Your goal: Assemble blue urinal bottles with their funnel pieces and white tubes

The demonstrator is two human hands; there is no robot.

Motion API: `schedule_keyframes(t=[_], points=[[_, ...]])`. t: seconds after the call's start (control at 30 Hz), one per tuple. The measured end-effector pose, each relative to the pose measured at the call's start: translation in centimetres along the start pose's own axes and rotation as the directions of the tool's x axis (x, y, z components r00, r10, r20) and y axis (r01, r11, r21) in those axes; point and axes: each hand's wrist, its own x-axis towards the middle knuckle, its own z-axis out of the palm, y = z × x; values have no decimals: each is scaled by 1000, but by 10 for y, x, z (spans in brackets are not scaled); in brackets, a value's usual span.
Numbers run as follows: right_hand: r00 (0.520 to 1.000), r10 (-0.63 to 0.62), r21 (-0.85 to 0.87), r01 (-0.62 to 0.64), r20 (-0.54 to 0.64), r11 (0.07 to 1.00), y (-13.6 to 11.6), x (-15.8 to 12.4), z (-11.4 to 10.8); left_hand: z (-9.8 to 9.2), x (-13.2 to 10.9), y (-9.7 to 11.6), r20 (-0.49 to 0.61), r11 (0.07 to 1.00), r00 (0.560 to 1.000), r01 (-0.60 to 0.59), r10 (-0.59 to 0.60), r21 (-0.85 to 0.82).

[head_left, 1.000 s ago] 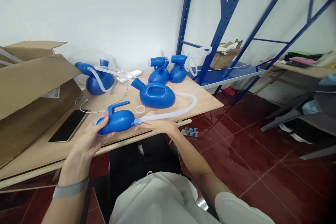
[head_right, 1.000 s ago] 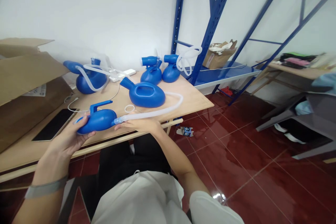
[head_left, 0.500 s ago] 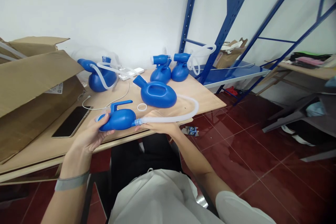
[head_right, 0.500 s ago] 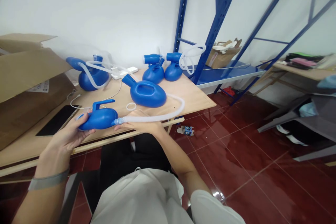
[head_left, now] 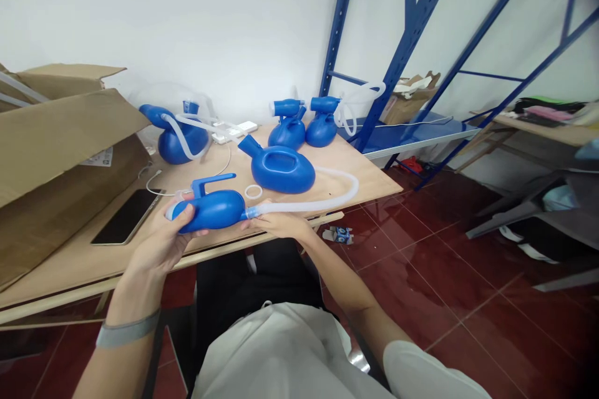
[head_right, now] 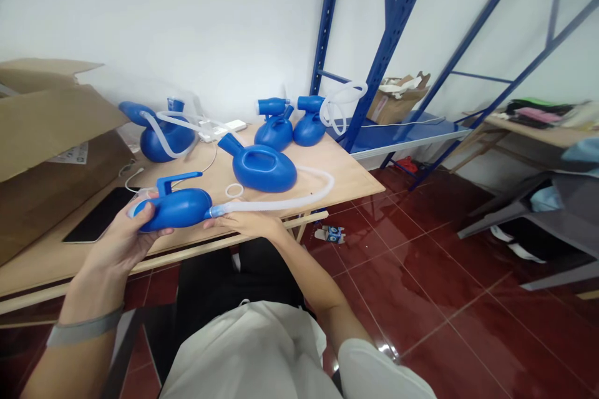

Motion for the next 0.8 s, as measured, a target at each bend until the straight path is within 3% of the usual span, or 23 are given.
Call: schedule_keyframes(t=[0.23, 0.4, 0.53, 0.7, 0.8], points=[[996, -14, 158, 27, -86, 987, 18, -3, 20, -5, -1, 2, 13, 999, 999, -33, 32, 17], [987, 153, 503, -112, -41, 857, 0, 2, 4, -4, 1, 0, -2, 1000, 1000, -14, 14, -2], [976, 215, 640, -138, -44, 756, -16, 7, -10, -3, 1, 0, -15, 1000, 1000, -9, 9, -17], [958, 287, 632, -227, 8, 741, -19, 11, -15, -5, 3, -3, -30, 999, 999, -14, 13, -29], [950, 309, 560, -283, 51, 778, -16, 13, -17, -5, 8, -6, -57, 997, 998, -21, 17, -69]])
